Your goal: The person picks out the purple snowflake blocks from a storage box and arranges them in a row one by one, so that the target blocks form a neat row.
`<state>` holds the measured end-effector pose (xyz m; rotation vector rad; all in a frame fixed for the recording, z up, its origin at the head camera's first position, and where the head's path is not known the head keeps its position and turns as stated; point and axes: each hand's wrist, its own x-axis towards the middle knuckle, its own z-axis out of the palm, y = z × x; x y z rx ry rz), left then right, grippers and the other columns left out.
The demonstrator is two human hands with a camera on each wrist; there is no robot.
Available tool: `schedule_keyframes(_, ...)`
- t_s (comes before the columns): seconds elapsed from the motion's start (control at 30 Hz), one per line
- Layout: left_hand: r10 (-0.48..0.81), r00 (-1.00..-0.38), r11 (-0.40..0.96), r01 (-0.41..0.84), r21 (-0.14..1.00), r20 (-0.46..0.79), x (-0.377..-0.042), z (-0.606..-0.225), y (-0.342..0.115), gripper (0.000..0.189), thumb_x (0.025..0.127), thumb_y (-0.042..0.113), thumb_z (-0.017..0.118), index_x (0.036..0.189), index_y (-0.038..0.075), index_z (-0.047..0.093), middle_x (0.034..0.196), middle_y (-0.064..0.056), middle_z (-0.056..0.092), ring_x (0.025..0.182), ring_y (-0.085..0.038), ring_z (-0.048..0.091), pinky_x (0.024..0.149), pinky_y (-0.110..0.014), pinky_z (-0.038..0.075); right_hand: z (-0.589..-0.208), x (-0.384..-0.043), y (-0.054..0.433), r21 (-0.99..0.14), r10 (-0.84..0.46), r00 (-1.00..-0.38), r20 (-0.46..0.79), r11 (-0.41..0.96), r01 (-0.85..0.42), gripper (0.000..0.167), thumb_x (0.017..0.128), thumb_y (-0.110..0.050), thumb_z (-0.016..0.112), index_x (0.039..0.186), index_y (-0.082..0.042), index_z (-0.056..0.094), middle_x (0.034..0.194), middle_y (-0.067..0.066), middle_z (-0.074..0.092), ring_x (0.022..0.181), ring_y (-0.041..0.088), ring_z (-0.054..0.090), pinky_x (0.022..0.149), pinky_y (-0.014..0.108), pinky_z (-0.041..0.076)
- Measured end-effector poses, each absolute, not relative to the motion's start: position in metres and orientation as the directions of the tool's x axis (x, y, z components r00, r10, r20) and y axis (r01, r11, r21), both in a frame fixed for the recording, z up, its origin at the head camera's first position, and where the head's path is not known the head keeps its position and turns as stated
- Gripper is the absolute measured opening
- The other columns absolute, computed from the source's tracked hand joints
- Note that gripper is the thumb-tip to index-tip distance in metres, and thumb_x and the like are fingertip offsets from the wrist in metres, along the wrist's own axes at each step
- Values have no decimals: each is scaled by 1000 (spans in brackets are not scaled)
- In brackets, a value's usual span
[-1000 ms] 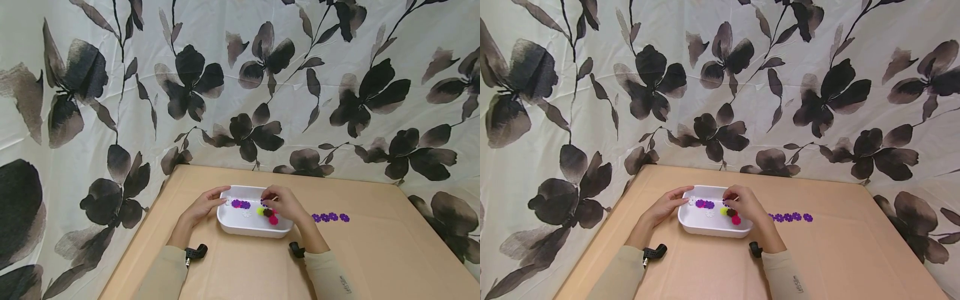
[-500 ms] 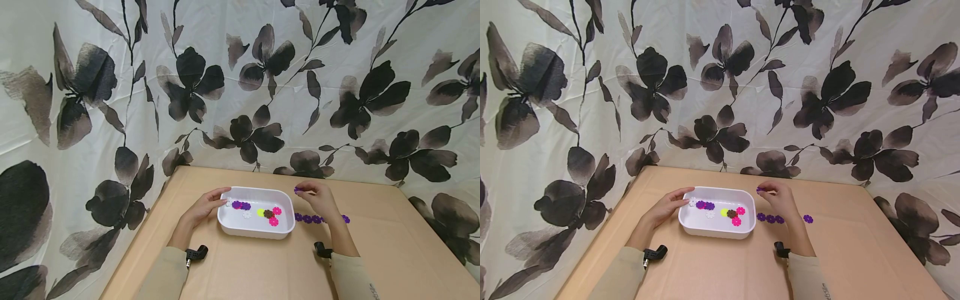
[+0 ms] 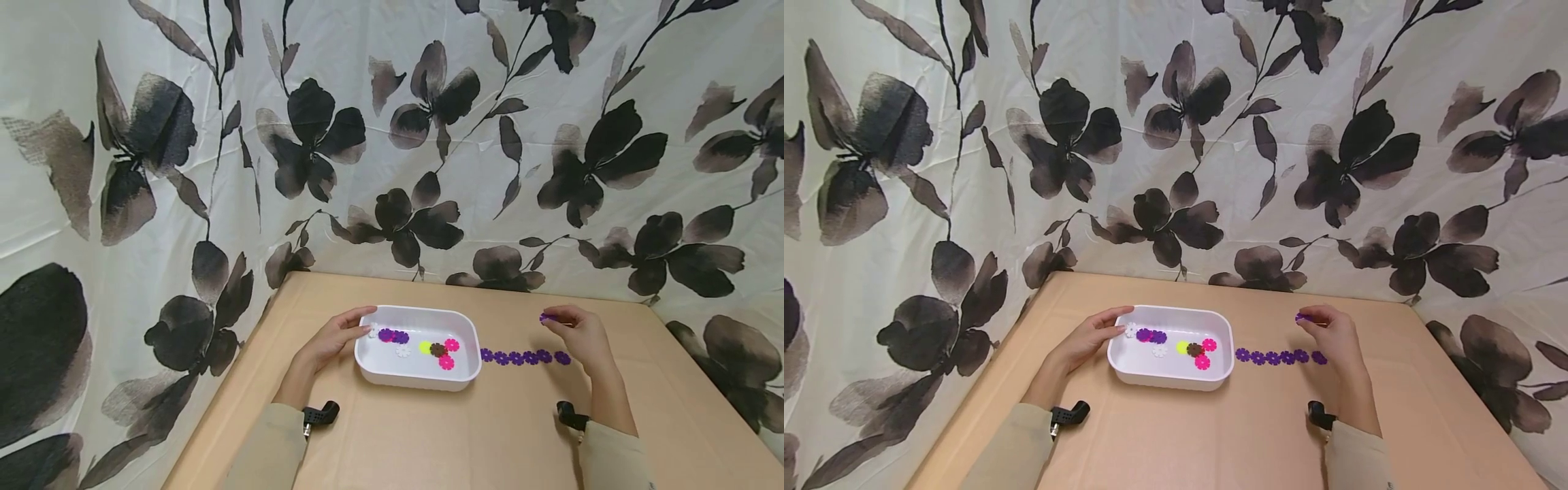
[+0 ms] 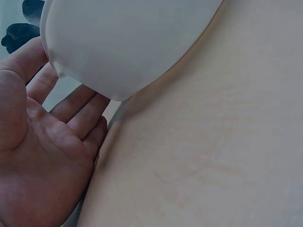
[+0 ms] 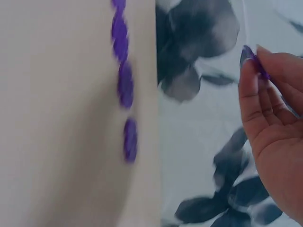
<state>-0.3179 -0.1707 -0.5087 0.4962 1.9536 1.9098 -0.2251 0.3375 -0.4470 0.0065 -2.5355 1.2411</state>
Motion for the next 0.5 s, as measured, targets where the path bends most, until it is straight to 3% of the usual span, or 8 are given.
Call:
schedule_keyframes(0.2, 488, -873, 27, -2, 1000, -16, -316, -507, -172, 50, 101, 17, 69, 150, 16, 57, 161, -7, 48, 151, -27, 41, 127, -48, 29, -455, -213, 363, -749, 162, -971, 175, 663, -24, 29, 105, -10, 61, 129, 5, 67, 125, 29, 68, 90, -8, 61, 77, 7, 52)
schedule_keyframes(0.5, 504, -863, 29, -3, 1000, -17, -316, -506, -176, 52, 101, 18, 69, 151, 16, 56, 160, -8, 49, 149, -28, 43, 126, -48, 29, -455, -194, 390, -656, 132, -991, -6, 747, 104, 21, 101, 5, 57, 116, 13, 68, 110, 30, 72, 94, 27, 69, 71, 16, 56)
